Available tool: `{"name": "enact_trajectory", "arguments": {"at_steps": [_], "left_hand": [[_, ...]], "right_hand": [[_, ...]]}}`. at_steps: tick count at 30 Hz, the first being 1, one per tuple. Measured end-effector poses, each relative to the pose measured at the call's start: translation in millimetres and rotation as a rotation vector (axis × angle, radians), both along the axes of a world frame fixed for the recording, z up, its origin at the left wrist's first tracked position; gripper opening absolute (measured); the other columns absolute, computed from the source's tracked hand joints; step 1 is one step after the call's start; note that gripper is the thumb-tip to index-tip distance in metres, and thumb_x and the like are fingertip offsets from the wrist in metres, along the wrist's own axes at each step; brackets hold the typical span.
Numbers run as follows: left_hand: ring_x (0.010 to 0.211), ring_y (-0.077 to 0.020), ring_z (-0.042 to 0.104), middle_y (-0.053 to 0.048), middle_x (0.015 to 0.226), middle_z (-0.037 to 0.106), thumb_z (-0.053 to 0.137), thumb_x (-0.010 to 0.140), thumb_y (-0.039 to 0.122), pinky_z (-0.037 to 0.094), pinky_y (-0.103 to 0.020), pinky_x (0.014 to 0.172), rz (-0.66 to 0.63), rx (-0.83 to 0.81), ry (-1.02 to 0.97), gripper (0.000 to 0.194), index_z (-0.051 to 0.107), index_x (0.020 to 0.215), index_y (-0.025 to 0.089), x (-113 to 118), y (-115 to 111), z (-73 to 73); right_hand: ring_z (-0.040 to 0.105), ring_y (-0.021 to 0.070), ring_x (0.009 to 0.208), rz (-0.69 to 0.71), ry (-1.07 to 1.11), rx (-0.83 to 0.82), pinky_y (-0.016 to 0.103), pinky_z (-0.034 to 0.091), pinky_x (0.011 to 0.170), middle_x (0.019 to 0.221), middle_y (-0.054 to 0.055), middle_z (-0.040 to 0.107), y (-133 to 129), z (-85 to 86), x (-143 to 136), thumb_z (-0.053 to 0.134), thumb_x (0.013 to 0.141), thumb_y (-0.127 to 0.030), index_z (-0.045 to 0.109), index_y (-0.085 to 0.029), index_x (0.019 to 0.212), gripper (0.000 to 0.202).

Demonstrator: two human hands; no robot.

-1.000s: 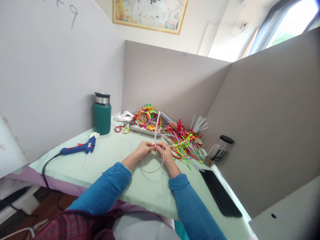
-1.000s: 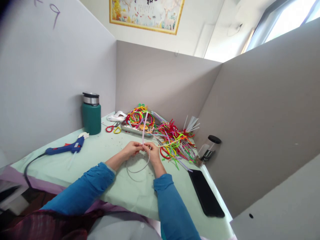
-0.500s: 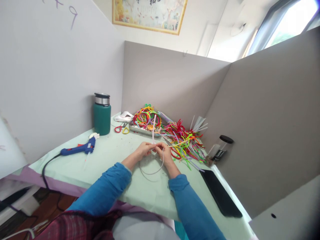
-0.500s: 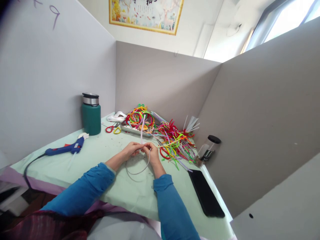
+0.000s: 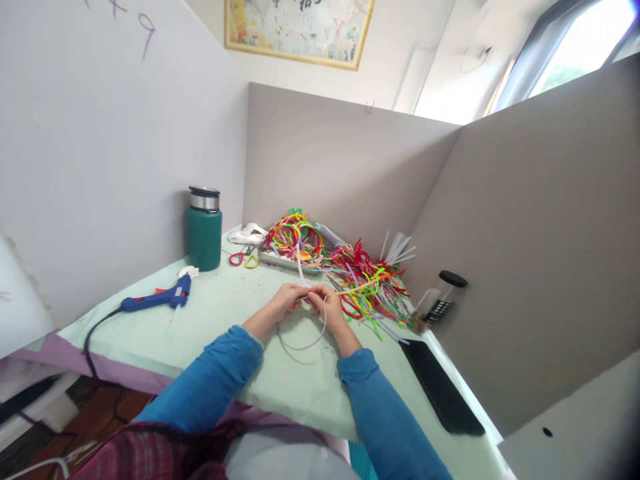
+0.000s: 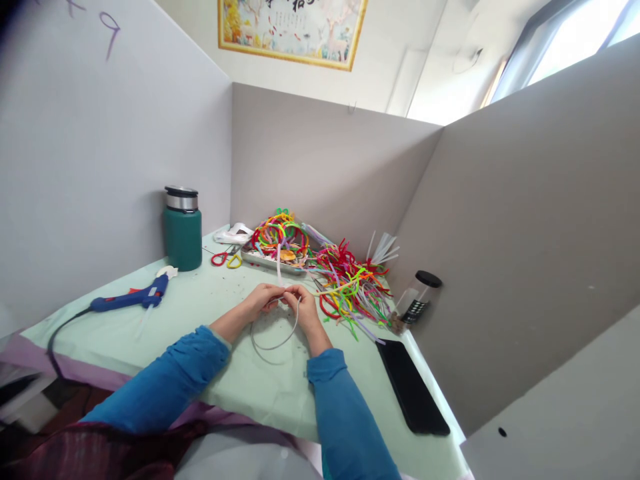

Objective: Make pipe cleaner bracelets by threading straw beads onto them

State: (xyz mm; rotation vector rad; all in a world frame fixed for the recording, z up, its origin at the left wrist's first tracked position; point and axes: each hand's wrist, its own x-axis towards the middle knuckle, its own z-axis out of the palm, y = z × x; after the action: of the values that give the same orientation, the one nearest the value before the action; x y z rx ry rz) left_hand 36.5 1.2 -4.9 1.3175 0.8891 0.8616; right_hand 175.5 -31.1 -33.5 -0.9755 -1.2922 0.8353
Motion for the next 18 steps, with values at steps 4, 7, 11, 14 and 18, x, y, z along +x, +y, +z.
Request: {"name": "enact_trajectory", "arguments": {"at_steps": [4, 7, 11, 14, 18], "left_hand": [[0.037, -0.0054, 0.026, 0.007, 0.041, 0.034, 0.067, 0.068, 0.04, 0.011, -0.024, 0.041, -0.006, 0.023, 0.008, 0.028, 0.058, 0.062, 0.014, -0.1, 2.1, -1.7], [0.038, -0.005, 0.028, 0.007, 0.043, 0.036, 0.065, 0.066, 0.036, 0.013, -0.024, 0.041, 0.005, 0.029, -0.005, 0.023, 0.06, 0.061, 0.014, 0.1, 1.2, -0.5], [0.04, -0.0051, 0.03, 0.005, 0.044, 0.039, 0.064, 0.064, 0.033, 0.014, -0.023, 0.04, 0.003, 0.038, -0.025, 0.021, 0.059, 0.059, 0.013, -0.5, -0.9, 2.8], [0.039, -0.0054, 0.029, 0.006, 0.042, 0.038, 0.064, 0.064, 0.034, 0.014, -0.022, 0.04, -0.01, 0.043, -0.018, 0.022, 0.059, 0.059, 0.014, -1.6, -1.0, 3.0], [0.037, -0.0053, 0.027, 0.006, 0.039, 0.037, 0.064, 0.066, 0.038, 0.012, -0.023, 0.04, -0.035, 0.054, -0.008, 0.025, 0.06, 0.061, 0.014, -2.4, -0.8, 1.7]], "right_hand": [[0.055, 0.0144, 0.06, -0.032, -0.006, 0.008, 0.025, 0.041, 0.054, 0.064, -0.002, 0.059, -0.1, 0.3, -0.5, 0.071, 0.074, -0.043, 0.064, -0.02, 0.085, 0.027], [0.055, 0.0152, 0.06, -0.064, -0.037, 0.018, 0.025, 0.04, 0.053, 0.064, -0.001, 0.061, -0.4, 1.3, -0.3, 0.071, 0.074, -0.045, 0.064, -0.02, 0.084, 0.029], [0.055, 0.0153, 0.059, -0.082, -0.061, 0.039, 0.025, 0.039, 0.052, 0.065, 0.0, 0.063, -1.1, 3.1, 0.1, 0.071, 0.073, -0.045, 0.063, -0.019, 0.083, 0.029], [0.055, 0.0155, 0.058, -0.074, -0.067, 0.037, 0.026, 0.038, 0.052, 0.065, 0.001, 0.064, -1.8, 4.7, 0.0, 0.071, 0.073, -0.045, 0.063, -0.019, 0.083, 0.029], [0.055, 0.0161, 0.058, -0.088, -0.067, 0.052, 0.026, 0.039, 0.053, 0.063, 0.001, 0.064, -1.6, 5.0, 0.6, 0.072, 0.073, -0.045, 0.064, -0.019, 0.08, 0.027]]}}
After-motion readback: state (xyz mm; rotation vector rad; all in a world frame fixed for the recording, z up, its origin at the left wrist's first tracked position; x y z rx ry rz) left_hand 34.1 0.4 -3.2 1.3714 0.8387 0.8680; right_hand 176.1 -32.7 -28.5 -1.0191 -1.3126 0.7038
